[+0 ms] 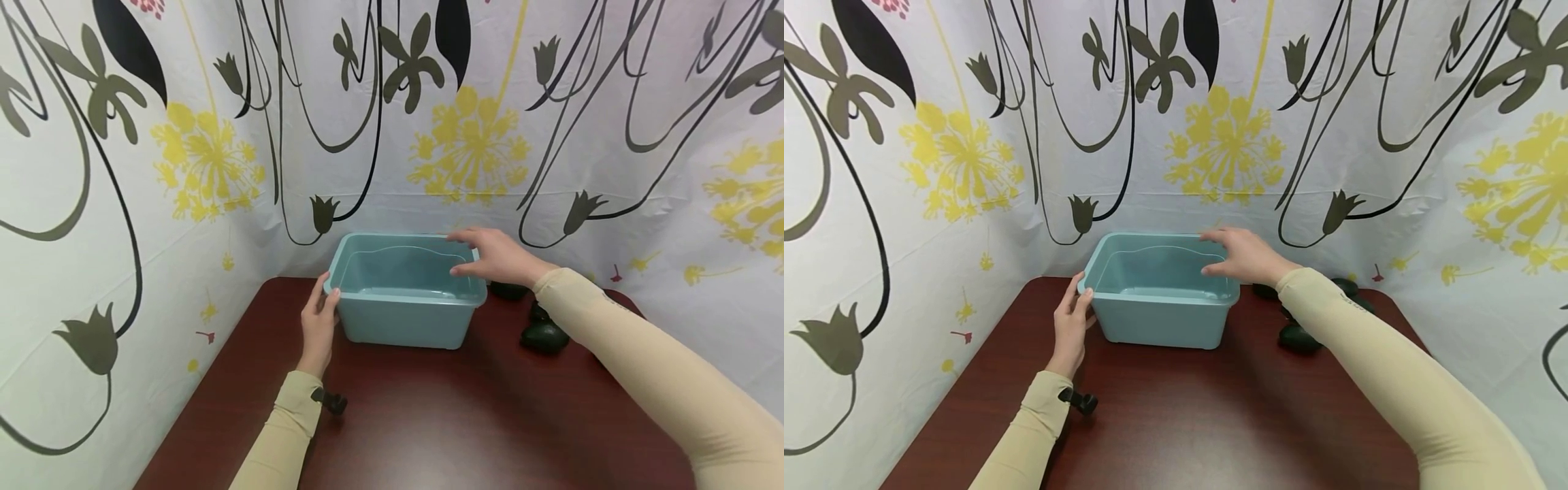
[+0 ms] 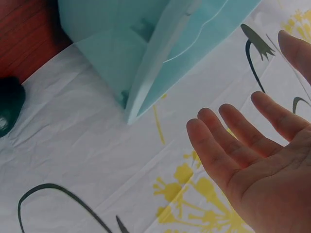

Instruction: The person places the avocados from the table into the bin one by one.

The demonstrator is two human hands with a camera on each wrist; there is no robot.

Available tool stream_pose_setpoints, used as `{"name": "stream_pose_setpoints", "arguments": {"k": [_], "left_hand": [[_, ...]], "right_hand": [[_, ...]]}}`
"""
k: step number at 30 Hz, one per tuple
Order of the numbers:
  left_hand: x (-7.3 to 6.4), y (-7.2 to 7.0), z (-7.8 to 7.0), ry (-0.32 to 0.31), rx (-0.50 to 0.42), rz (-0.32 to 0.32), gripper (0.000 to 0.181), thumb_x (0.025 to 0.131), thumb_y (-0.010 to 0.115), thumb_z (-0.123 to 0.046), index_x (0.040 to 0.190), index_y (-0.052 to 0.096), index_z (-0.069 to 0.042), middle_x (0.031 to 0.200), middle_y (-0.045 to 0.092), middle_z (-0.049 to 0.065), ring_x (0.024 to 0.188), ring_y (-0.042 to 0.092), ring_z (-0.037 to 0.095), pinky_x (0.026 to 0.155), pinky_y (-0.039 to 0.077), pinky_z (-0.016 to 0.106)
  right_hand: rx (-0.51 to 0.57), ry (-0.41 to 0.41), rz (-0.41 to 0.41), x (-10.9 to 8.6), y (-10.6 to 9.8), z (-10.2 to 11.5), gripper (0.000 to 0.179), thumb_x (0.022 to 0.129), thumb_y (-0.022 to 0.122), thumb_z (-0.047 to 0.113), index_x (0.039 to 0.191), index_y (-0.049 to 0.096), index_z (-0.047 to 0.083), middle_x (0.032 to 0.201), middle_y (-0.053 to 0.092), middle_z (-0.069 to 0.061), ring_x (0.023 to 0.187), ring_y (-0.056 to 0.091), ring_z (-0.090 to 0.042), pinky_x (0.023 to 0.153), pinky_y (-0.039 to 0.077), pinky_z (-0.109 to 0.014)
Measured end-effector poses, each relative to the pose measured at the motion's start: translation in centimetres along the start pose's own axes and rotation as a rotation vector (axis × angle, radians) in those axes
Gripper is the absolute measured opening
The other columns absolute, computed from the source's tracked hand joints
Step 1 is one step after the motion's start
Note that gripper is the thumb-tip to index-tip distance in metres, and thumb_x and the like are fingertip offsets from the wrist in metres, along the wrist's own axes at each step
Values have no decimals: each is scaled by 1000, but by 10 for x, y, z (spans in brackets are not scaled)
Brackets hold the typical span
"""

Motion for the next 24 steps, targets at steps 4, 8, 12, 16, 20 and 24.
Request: {"name": "stream_pose_setpoints", "arguments": {"k": [4, 8, 12, 16, 20, 24], "left_hand": [[-1, 1, 1, -3, 8, -1, 57, 100, 65, -32, 153, 47, -23, 156, 41, 15, 133, 48, 28, 103, 38, 63], [-1, 2, 0, 2, 9, 1, 55, 101, 64, -29, 152, 47, -23, 156, 41, 13, 133, 48, 28, 102, 41, 61], [-1, 2, -1, 5, 6, -2, 54, 101, 64, -29, 152, 47, -22, 155, 42, 11, 132, 49, 27, 101, 42, 59], [-1, 3, 0, -3, 6, 1, 55, 100, 65, -31, 152, 47, -22, 155, 43, 9, 133, 48, 26, 102, 41, 61], [-1, 3, 1, -10, 7, -5, 56, 100, 65, -33, 152, 47, -23, 154, 43, 5, 133, 47, 26, 103, 39, 62], [-1, 4, 2, -9, 7, -9, 55, 101, 64, -32, 152, 47, -24, 154, 43, 2, 133, 47, 25, 103, 39, 61]], "right_hand": [[-18, 10, 5, -8, -1, -9, 70, 85, 77, 52, 145, 53, 24, 143, 51, -3, 116, 58, -28, 89, 50, -49], [-35, 27, 5, -16, -3, -16, 71, 84, 78, 52, 145, 53, 25, 142, 52, -2, 116, 59, -26, 89, 50, -49], [-54, 28, 1, -22, -6, -20, 76, 83, 79, 54, 147, 51, 24, 146, 49, -5, 119, 58, -27, 92, 49, -51], [-82, 23, 4, -29, -7, -26, 81, 82, 77, 58, 148, 51, 20, 145, 49, -10, 118, 57, -30, 93, 48, -53], [-104, 30, 8, -38, -6, -34, 80, 83, 78, 56, 147, 51, 18, 142, 50, -12, 117, 57, -33, 93, 47, -55], [-104, 47, -3, -48, -4, -41, 76, 84, 81, 48, 147, 51, 20, 142, 50, -9, 121, 55, -31, 94, 47, -55]]}}
Point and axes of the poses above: each hand's wrist, its own x-axis towards the middle knuckle, its own y-axis out of the palm, z = x × y, the point moved 7 cm from there along x, towards the middle knuckle
